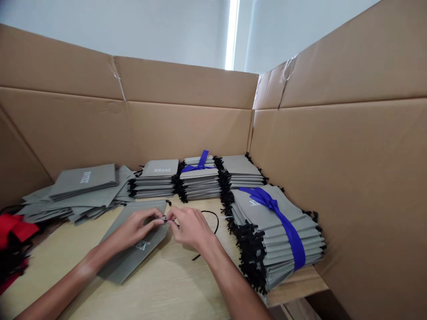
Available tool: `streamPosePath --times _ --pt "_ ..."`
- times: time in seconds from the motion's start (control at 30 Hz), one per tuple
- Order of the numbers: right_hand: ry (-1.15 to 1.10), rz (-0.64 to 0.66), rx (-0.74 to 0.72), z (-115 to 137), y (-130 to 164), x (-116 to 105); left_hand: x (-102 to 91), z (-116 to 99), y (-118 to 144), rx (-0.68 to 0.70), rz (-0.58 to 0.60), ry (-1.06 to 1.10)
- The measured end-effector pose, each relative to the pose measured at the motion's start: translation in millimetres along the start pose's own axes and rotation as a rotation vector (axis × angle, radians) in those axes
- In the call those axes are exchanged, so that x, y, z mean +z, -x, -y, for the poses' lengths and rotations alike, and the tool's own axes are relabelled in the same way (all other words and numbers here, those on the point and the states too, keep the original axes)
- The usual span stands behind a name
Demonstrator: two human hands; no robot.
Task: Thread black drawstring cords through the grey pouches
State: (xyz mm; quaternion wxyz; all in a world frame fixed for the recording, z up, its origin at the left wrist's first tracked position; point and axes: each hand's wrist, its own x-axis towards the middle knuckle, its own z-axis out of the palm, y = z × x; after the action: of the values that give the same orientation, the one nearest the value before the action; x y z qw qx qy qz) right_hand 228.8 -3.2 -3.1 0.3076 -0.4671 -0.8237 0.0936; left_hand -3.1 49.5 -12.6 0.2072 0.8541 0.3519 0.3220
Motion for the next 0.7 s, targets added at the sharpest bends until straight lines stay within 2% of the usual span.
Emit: streamPosePath --times 0.1,0.33,0.5,0.6,0.7 --pt "0.018 0.015 -0.014 -0.6 0.2 -1.3 -3.8 -5.7 0.5 -0.006 0.082 -0.014" --pt "0.080 0.069 -0.045 1.8 -0.6 -0.2 -3.4 -8.0 -0.3 -0.122 0.185 0.072" --pt "0.044 0.073 -0.087 2.2 1.2 7.2 -2.5 -5.9 0.4 -0.101 0.188 0.104" --pt "-0.057 0.014 -0.156 0.3 1.6 10.2 -7.2 -5.5 0.6 -0.098 0.163 0.076" --pt "-0.158 -0.047 -0.132 -0.3 0.9 11.9 -9.9 -7.2 1.1 -0.096 0.131 0.052"
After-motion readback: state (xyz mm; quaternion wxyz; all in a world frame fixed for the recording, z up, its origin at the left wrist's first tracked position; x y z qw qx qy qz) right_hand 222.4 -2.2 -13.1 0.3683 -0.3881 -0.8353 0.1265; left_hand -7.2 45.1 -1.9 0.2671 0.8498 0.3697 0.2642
